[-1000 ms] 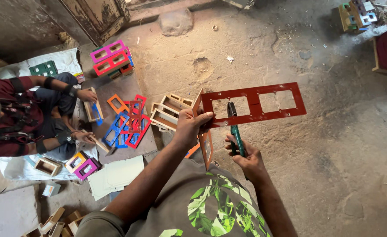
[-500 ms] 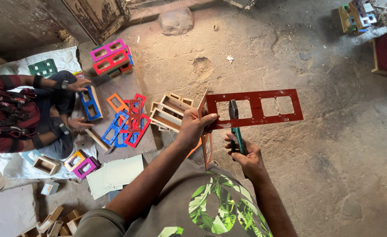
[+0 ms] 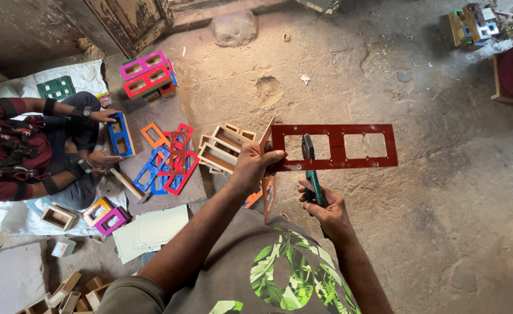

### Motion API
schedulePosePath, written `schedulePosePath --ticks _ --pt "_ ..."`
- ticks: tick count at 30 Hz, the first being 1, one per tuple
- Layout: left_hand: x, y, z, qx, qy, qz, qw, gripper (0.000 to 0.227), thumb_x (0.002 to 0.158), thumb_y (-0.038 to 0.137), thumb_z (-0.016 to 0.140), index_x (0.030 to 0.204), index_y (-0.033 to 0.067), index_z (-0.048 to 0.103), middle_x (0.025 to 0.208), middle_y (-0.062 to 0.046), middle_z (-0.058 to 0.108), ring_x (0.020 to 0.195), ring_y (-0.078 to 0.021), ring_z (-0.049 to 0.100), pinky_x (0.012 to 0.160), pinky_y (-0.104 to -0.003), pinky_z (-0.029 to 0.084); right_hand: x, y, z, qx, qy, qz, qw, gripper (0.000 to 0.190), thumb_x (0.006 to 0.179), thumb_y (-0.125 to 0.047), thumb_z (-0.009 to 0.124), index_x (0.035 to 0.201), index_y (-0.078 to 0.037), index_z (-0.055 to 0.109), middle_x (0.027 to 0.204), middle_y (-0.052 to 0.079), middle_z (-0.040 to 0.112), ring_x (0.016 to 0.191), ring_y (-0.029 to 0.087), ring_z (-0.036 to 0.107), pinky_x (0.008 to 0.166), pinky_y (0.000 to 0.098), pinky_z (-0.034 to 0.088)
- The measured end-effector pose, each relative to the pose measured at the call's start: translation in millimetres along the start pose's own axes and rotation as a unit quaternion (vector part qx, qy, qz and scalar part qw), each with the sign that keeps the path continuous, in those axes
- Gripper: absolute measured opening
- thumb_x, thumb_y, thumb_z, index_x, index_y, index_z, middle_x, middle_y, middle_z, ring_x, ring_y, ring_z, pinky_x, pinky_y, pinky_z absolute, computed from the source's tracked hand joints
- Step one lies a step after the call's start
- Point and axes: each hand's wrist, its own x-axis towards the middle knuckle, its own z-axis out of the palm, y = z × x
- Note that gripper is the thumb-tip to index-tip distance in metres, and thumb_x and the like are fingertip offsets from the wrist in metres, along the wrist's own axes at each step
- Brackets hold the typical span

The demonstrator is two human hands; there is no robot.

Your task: The person uses pliers to remove nails from colorful painted wooden frames. They handle multiple frames of different colors, including red, purple, orange, and blue, and place them on the floor. Another person is visible in the background assembling similar frames.

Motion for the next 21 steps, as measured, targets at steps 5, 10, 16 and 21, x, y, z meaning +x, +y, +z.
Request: schedulePosePath --ticks 5,10,16,21 --pt "-1 3 -4 -0.003 0.001 -0.002 1.000 0.016 0.093 0.013 0.072 0.086 -0.0020 0.070 0.069 -0.006 0.065 0.055 -0.0092 0.057 0.052 -0.026 0.046 2 4 0 0.015 -0.005 -0.007 1.000 0.056 0.081 0.008 0.060 0.135 -0.005 0.066 0.115 0.010 0.070 0.099 0.015 0.068 0.089 0.0302 0.059" --pt "0 2 -2 -0.013 0.005 0.002 1.000 0.016 0.092 0.012 0.071 0.086 -0.0023 0.069 0.071 -0.007 0.067 0.057 -0.0101 0.062 0.054 -0.027 0.052 5 6 -1 0.006 -0.001 -0.015 1.000 0.055 0.083 0.009 0.060 0.135 -0.005 0.066 0.113 0.009 0.069 0.096 0.013 0.066 0.086 0.0274 0.058" --pt "1 0 2 -0.014 0.008 0.022 1.000 0.018 0.094 0.011 0.072 0.081 -0.0018 0.068 0.066 -0.006 0.064 0.053 -0.0088 0.056 0.049 -0.026 0.044 7 5 9 -0.143 0.039 -0.097 0.984 0.042 0.088 0.005 0.062 0.127 -0.007 0.072 0.100 0.007 0.063 0.085 0.010 0.060 0.076 0.0232 0.055" --pt "1 2 1 -0.031 0.006 0.004 1.000 0.016 0.093 0.010 0.072 0.081 -0.0007 0.069 0.063 -0.006 0.063 0.049 -0.0087 0.051 0.046 -0.025 0.039 18 4 11 -0.397 0.134 -0.090 0.903 0.036 0.087 0.003 0.062 0.118 -0.010 0.075 0.099 0.005 0.058 0.069 0.014 0.054 0.056 0.0277 0.052"
